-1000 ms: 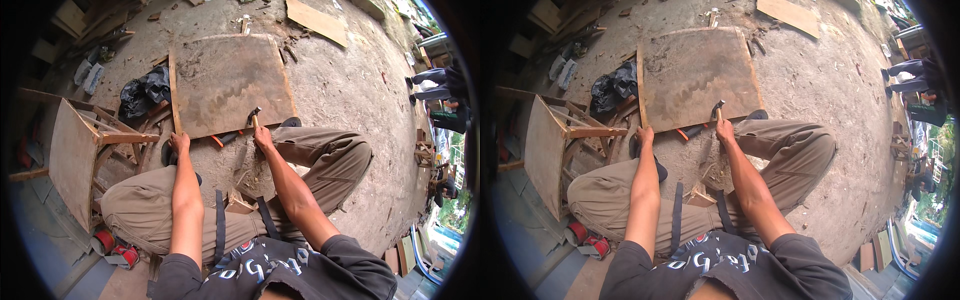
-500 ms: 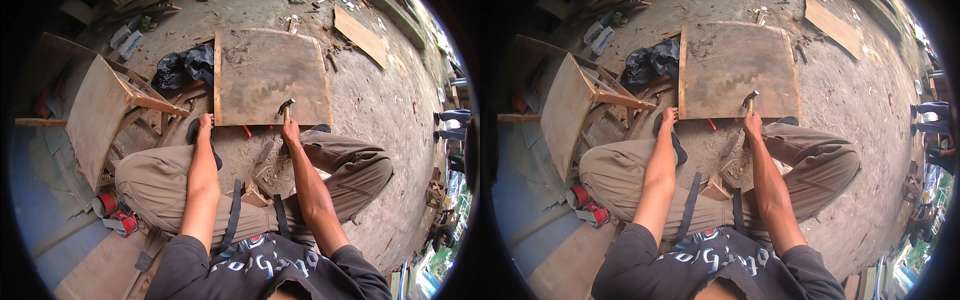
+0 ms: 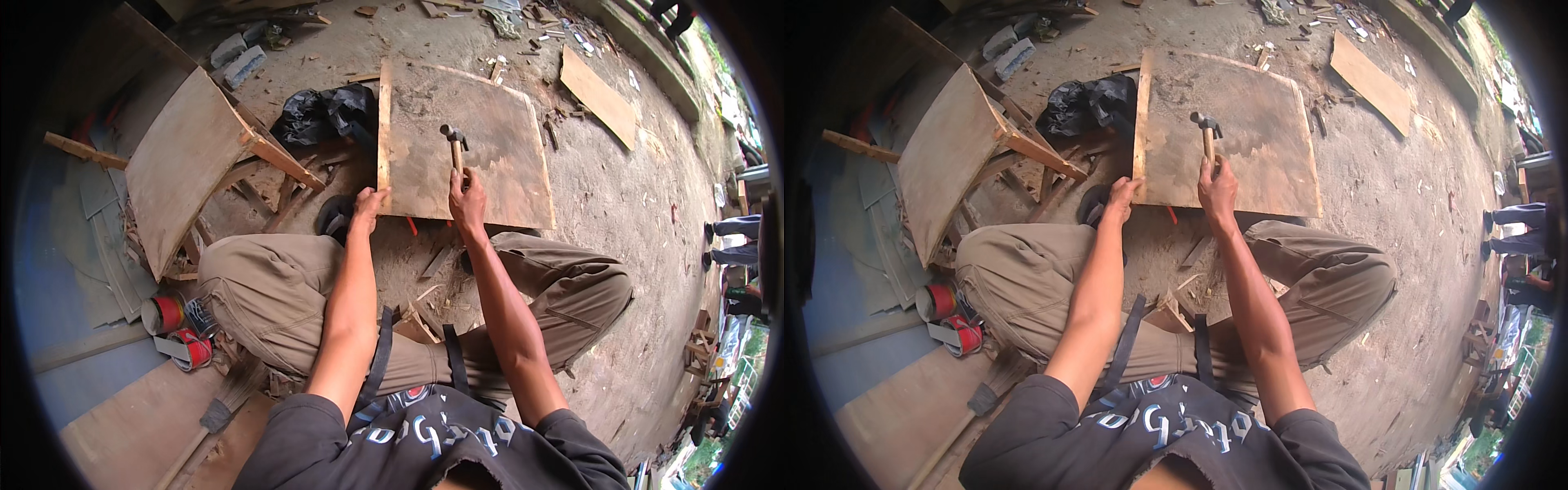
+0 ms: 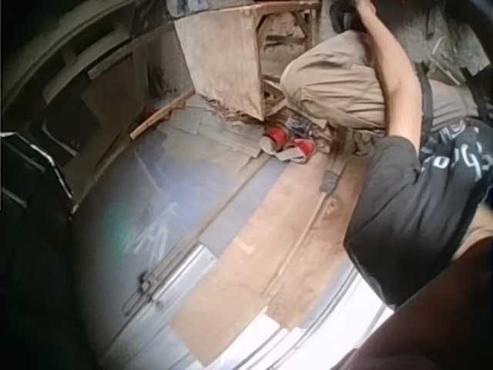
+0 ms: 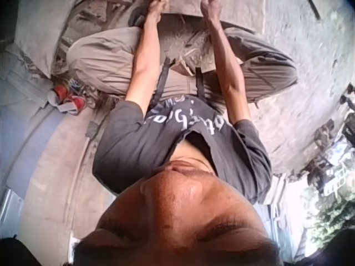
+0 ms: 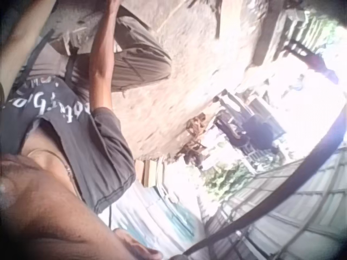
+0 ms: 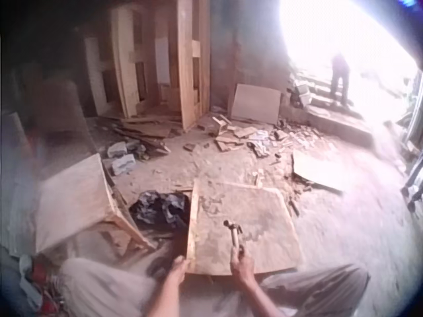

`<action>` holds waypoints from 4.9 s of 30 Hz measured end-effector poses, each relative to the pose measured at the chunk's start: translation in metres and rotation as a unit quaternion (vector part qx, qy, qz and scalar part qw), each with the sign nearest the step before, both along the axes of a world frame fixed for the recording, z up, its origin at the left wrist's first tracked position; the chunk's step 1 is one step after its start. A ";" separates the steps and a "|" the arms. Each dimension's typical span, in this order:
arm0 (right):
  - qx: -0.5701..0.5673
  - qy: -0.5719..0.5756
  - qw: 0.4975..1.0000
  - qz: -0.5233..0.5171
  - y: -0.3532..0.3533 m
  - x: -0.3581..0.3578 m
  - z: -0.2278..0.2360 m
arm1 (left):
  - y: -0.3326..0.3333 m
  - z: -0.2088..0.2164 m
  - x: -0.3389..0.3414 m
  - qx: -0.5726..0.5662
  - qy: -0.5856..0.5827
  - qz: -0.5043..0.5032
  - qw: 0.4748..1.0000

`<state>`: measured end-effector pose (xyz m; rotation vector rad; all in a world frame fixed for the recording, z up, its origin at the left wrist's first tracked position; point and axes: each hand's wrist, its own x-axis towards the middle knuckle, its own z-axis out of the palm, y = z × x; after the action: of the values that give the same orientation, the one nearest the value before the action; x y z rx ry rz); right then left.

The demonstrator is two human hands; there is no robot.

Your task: The person uses a hammer to remove nails from a wooden chair frame and then attaches a wooden board to it. They then use a scraper to clean the surface of the board.

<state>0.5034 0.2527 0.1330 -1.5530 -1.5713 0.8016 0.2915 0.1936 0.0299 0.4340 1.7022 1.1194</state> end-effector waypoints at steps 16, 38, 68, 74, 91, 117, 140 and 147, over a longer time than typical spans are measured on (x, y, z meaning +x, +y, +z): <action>-0.019 0.055 0.988 0.140 -0.061 -0.018 0.022 | -0.005 -0.009 0.044 0.083 -0.093 -0.021 0.992; -0.030 0.101 0.986 0.132 -0.095 -0.041 -0.003 | -0.003 0.005 0.039 0.126 -0.368 0.067 0.919; -0.089 0.012 0.995 0.054 -0.068 -0.005 0.020 | 0.004 0.022 0.052 0.071 -0.329 0.004 0.942; 0.041 -0.110 0.990 0.083 -0.055 0.007 0.037 | 0.025 0.074 0.057 0.148 -0.330 -0.051 0.931; 0.160 0.019 0.987 -0.016 -0.047 0.112 0.127 | 0.137 0.154 0.123 0.343 0.047 -0.043 0.937; 0.204 0.226 0.945 -0.122 -0.016 0.232 0.186 | 0.177 0.317 0.175 0.624 0.523 -0.304 0.495; 0.089 0.528 0.825 -0.179 -0.117 0.160 0.189 | 0.209 0.342 0.210 0.613 0.504 -0.312 0.521; -0.068 0.702 0.695 -0.136 -0.091 0.134 0.191 | 0.210 0.335 0.212 0.623 0.495 -0.304 0.523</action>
<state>0.6377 0.1616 0.3242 -0.6970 -0.1195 1.4161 0.5032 0.4032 0.3648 2.7799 0.8966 1.4337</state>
